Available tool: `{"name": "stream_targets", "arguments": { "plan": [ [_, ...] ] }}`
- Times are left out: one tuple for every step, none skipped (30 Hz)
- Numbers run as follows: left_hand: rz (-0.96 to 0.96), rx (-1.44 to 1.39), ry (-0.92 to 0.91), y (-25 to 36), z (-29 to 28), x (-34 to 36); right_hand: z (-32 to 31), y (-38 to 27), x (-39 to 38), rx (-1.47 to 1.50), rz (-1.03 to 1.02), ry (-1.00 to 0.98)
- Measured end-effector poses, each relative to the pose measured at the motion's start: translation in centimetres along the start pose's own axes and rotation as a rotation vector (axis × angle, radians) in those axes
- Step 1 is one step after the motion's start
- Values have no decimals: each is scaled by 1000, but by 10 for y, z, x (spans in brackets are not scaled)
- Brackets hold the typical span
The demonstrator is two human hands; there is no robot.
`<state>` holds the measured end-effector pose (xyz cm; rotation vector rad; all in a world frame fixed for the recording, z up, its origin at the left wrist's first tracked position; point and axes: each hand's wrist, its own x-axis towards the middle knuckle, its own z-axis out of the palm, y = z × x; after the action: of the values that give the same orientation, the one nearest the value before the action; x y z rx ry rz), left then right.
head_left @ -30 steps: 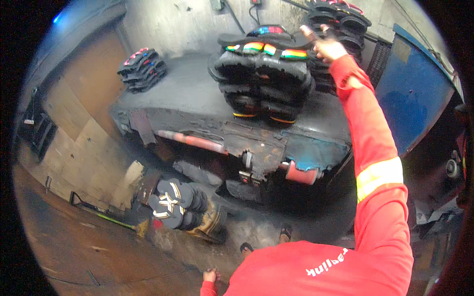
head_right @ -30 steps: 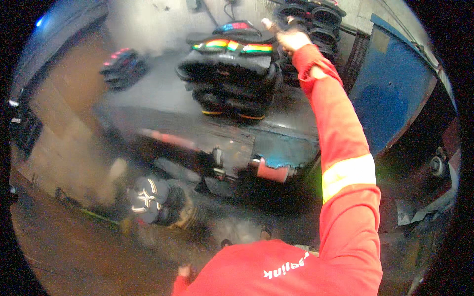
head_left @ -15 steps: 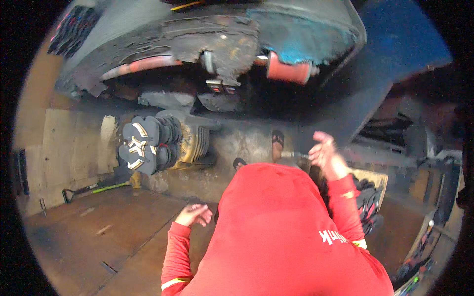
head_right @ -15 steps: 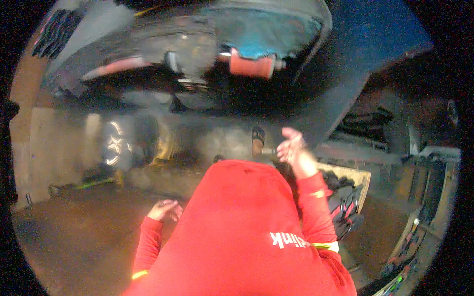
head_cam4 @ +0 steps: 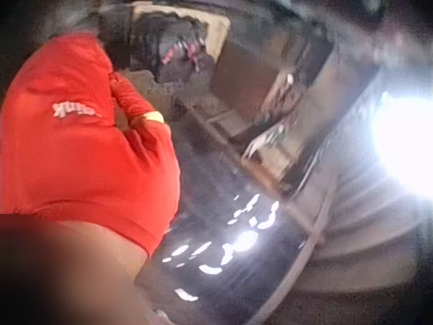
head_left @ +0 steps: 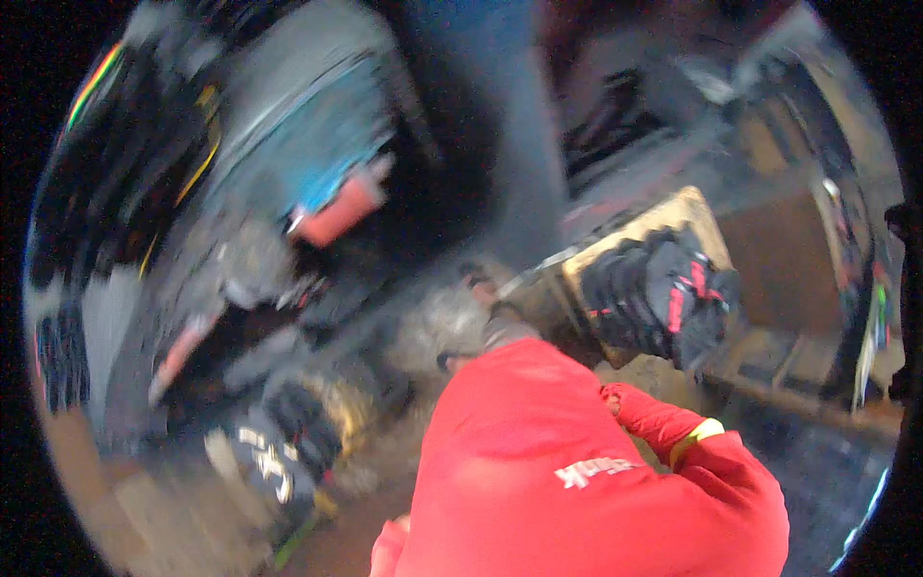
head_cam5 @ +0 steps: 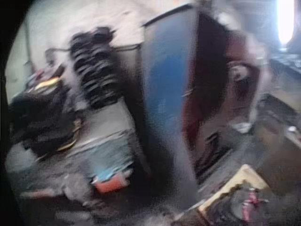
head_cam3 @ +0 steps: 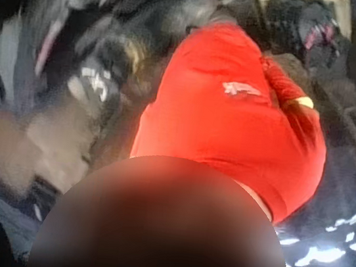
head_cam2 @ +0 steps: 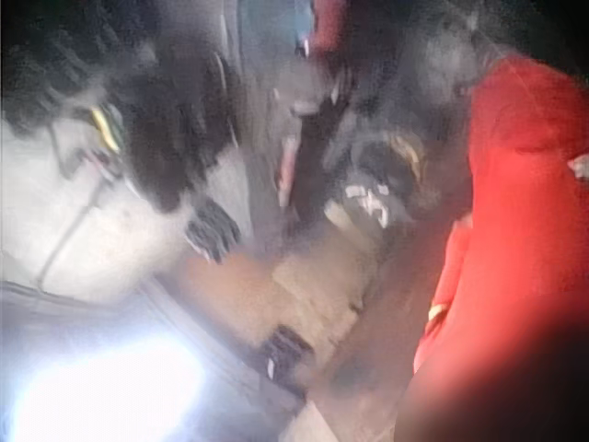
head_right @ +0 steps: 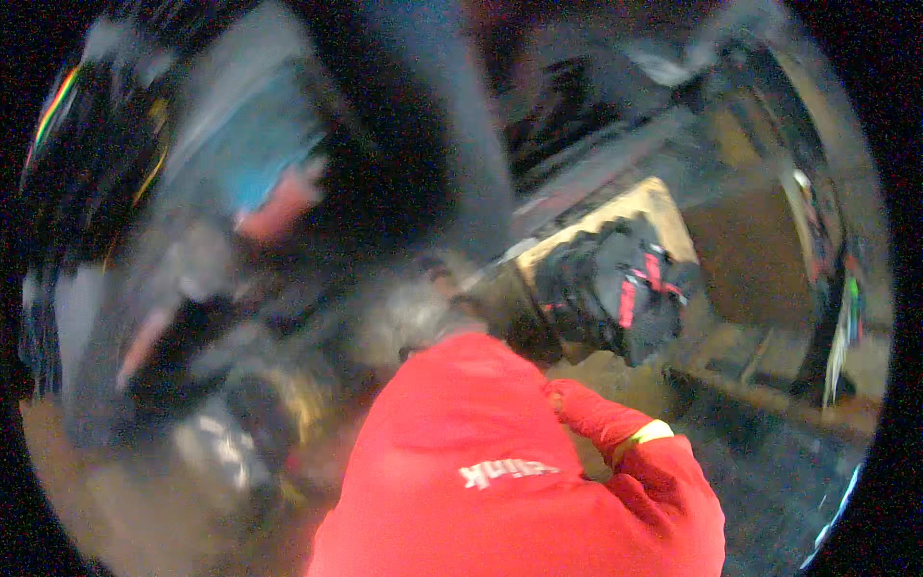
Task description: The person repeatedly presses the sole of a shoe against a rotating drum on a shoe repair machine, then removes the shoe and places it on a stack. The person repeats this process with multiple shoes, handling them one at a time.
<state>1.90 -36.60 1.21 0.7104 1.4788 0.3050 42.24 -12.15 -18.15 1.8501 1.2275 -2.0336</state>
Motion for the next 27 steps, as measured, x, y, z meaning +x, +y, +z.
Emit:
{"name": "stream_targets", "arguments": {
  "plan": [
    [50, 58, 26, 16, -14, 4, -5, -9, -7, 38, -36, 16],
    [117, 15, 87, 28, -30, 5, -14, -19, -16, 74, -69, 33],
    [239, -94, 169, 38, -44, 8, -20, -32, -22, 101, -124, 53],
    [321, -344, 261, 44, -53, 16, -23, -48, -25, 104, -181, 53],
    [468, -582, 335, 48, -61, 25, -24, -63, -25, 70, -240, 36],
    [420, -686, 408, 48, -63, 40, -20, -77, -23, 121, -323, 39],
    [365, -790, 490, 46, -65, 53, -13, -85, -22, 202, -416, 41],
    [271, -853, 384, 43, -58, 78, -4, -91, -17, 206, -539, 61],
    [99, -884, 333, 41, -52, 97, 7, -90, -14, 93, -646, 92],
    [106, -777, 208, 40, -43, 116, 14, -87, -6, -215, -514, 81],
    [115, -589, 159, 40, -33, 127, 25, -72, -4, -336, -414, 35],
    [123, -438, 104, 43, -27, 137, 37, -55, 2, -351, -368, -10],
    [153, -321, 67, 50, -22, 138, 40, -38, 9, -325, -334, -107],
    [196, -231, 33, 59, -21, 137, 39, -23, 20, -145, -343, -84],
    [245, -155, 5, 71, -22, 130, 44, -11, 33, 64, -376, -12],
    [293, -83, -25, 84, -24, 121, 43, 13, 31, 335, -238, 6],
    [348, -23, -61, 99, -27, 110, 42, 32, 29, 618, -113, 59],
    [405, 33, -98, 114, -30, 99, 39, 46, 24, 682, -39, 57],
    [471, 81, -132, 129, -34, 89, 36, 52, 19, 625, 0, 8],
    [537, 119, -169, 142, -37, 78, 31, 52, 11, 534, 14, -42],
    [612, 151, -212, 155, -41, 68, 27, 45, 0, 402, 2, -106],
    [689, 179, -256, 167, -45, 58, 23, 27, -11, 256, -47, -171],
    [785, 196, -307, 177, -49, 49, 19, 1, -22, 91, -120, -247],
    [883, 200, -357, 187, -54, 40, 17, -34, -34, -61, -215, -330],
    [979, 203, -408, 195, -59, 30, 15, -71, -51, -172, -325, -427],
    [1076, 200, -456, 203, -62, 21, 13, -110, -72, -229, -462, -552],
    [1173, 190, -499, 209, -67, 12, 13, -149, -96, -238, -601, -708]
  ]
}}
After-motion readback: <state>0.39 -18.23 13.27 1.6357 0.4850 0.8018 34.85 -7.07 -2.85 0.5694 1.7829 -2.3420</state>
